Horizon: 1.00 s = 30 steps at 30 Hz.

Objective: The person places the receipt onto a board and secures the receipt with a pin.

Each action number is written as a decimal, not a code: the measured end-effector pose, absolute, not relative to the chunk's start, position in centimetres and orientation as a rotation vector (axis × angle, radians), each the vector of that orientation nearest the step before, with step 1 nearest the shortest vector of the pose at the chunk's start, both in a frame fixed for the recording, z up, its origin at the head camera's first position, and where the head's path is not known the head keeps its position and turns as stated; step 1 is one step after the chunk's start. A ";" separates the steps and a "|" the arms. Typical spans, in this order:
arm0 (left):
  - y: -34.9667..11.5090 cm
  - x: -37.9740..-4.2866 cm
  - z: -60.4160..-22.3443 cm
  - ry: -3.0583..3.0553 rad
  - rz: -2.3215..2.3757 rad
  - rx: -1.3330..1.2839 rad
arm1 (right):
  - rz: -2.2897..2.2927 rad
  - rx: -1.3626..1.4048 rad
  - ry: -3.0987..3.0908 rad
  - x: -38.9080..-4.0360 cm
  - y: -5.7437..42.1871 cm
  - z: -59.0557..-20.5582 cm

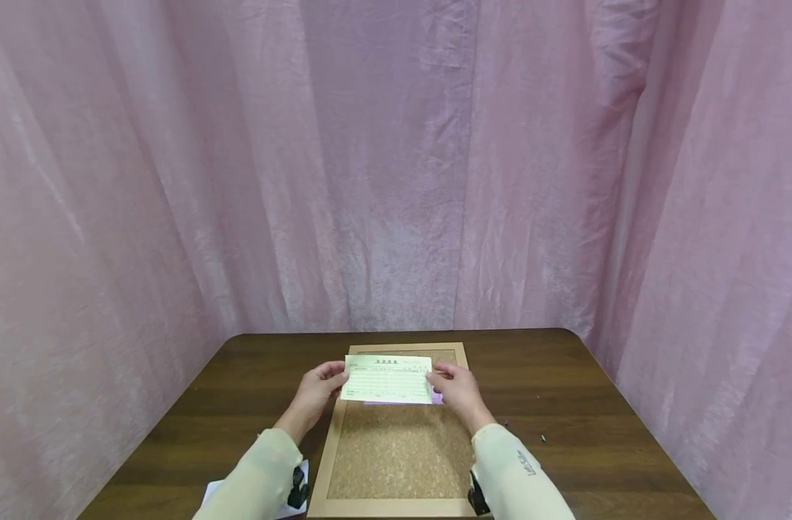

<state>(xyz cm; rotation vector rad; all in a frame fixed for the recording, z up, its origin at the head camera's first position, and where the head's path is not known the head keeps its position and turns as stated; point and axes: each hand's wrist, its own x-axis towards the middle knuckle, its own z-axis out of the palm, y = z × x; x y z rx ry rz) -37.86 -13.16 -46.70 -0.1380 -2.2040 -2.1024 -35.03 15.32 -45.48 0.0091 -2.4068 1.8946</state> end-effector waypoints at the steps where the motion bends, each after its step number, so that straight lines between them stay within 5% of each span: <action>1: -13.1 -37.9 -46.7 -2.204 -2.103 -0.140 | 1.900 0.004 -2.404 -35.0 15.3 -45.4; 30: -11.4 -36.7 -47.4 -2.299 -2.089 -0.113 | 1.885 -0.085 -2.355 -35.1 16.0 -46.7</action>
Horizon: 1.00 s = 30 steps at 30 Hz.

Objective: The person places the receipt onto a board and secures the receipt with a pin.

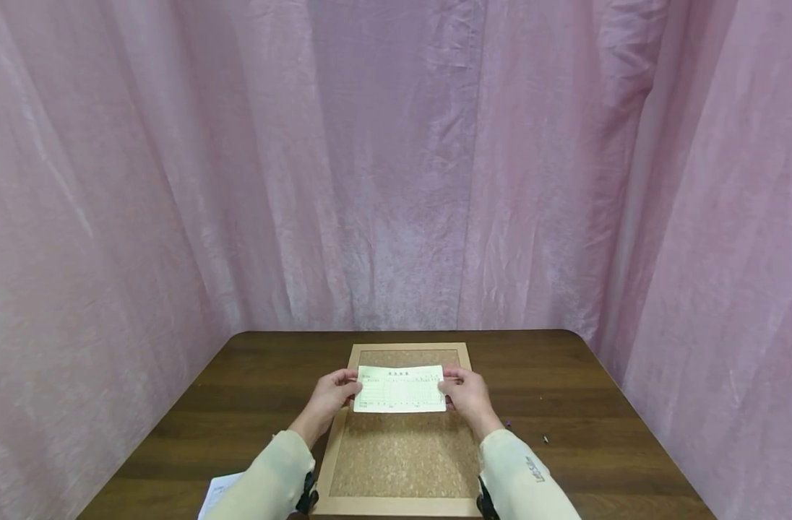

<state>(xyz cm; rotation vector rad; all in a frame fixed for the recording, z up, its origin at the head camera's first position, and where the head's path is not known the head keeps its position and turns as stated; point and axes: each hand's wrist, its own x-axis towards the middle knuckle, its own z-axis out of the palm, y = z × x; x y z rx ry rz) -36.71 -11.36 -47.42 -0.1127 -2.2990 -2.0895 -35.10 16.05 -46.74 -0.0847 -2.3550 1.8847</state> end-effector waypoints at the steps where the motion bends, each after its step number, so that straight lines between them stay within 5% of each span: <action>1: -11.3 -36.7 -47.5 -2.298 -2.089 -0.116 | 1.879 -0.086 -2.360 -35.1 16.1 -46.8; 30: -10.5 -35.5 -48.7 -2.487 -1.865 -0.095 | 1.858 -0.137 -2.479 -33.8 16.5 -49.6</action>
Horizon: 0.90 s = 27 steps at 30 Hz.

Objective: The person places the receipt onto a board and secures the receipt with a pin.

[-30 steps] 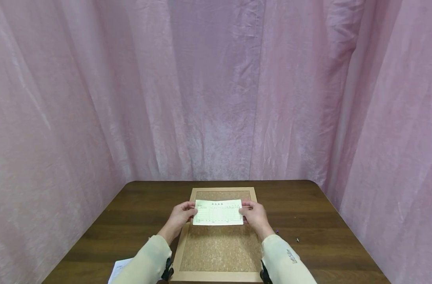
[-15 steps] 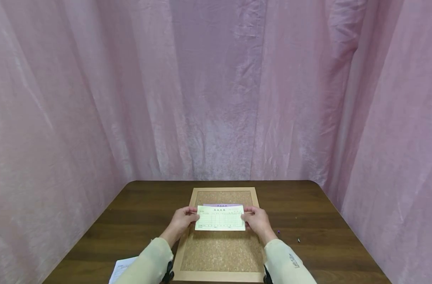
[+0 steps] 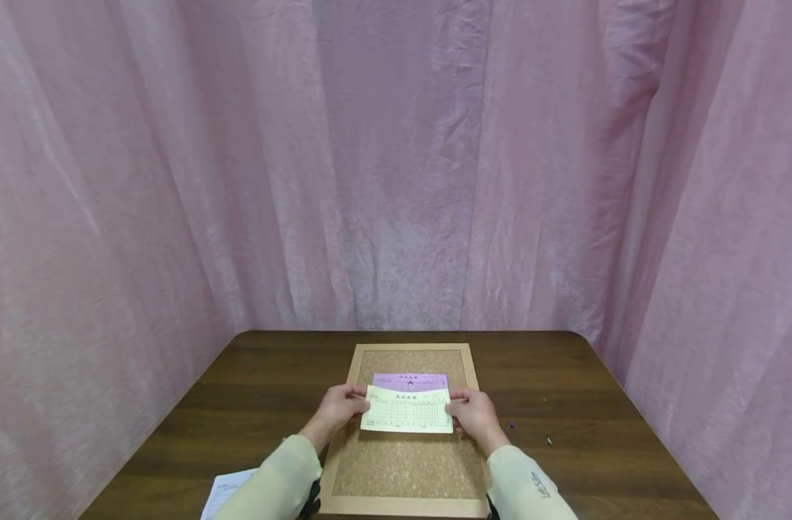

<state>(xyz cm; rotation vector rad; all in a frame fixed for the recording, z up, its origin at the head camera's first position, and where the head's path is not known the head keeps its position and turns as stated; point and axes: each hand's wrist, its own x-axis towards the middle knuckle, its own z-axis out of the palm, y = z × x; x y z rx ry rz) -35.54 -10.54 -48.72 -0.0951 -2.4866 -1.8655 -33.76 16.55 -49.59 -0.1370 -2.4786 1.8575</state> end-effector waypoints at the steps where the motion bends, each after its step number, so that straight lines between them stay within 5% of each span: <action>1: -10.5 -35.5 -48.7 -2.496 -1.854 -0.087 | 1.856 -0.136 -2.477 -33.8 16.5 -49.7; 27: -10.0 -35.4 -49.1 -2.688 -1.694 0.014 | 1.808 -0.149 -2.528 -34.1 16.5 -50.5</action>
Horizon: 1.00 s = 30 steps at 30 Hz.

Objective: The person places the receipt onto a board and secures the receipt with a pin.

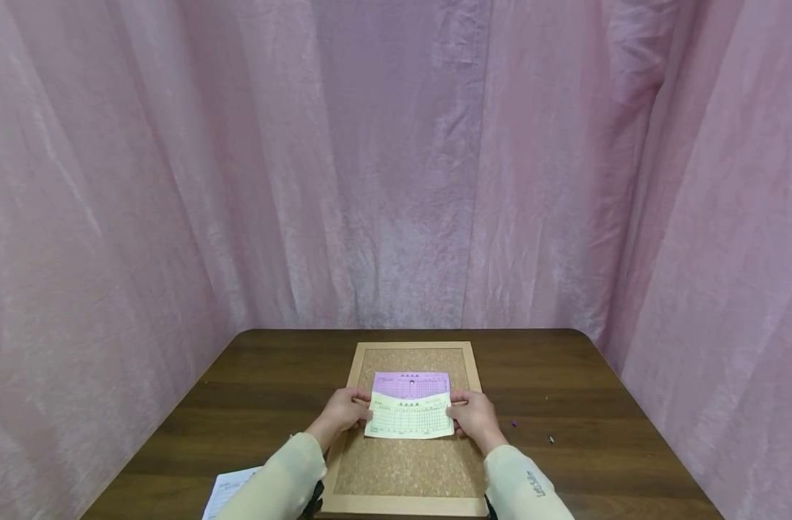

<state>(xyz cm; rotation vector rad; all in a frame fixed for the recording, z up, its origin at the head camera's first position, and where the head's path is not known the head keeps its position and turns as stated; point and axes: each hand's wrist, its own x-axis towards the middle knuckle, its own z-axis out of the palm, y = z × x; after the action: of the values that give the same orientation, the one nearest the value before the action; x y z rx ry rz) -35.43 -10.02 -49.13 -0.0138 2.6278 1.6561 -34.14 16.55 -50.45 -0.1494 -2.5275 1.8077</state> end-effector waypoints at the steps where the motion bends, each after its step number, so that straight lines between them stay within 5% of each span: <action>1: -10.0 -35.4 -49.1 2.633 1.647 -0.015 | 1.802 -0.149 -2.532 -34.1 16.5 -50.5; 18: -11.2 -35.4 -48.5 2.655 1.598 0.032 | 1.751 -0.177 -2.588 -34.2 16.4 -50.6; 30: -12.6 -35.4 -48.1 2.812 1.226 0.450 | 1.733 -0.185 -2.602 -34.0 16.2 -50.3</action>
<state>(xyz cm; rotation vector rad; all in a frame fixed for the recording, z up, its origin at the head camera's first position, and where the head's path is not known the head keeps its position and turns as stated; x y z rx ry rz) -35.44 -12.61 -48.14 0.4502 2.8122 1.2263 -34.01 16.20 -50.31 -0.1854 -2.6020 1.7325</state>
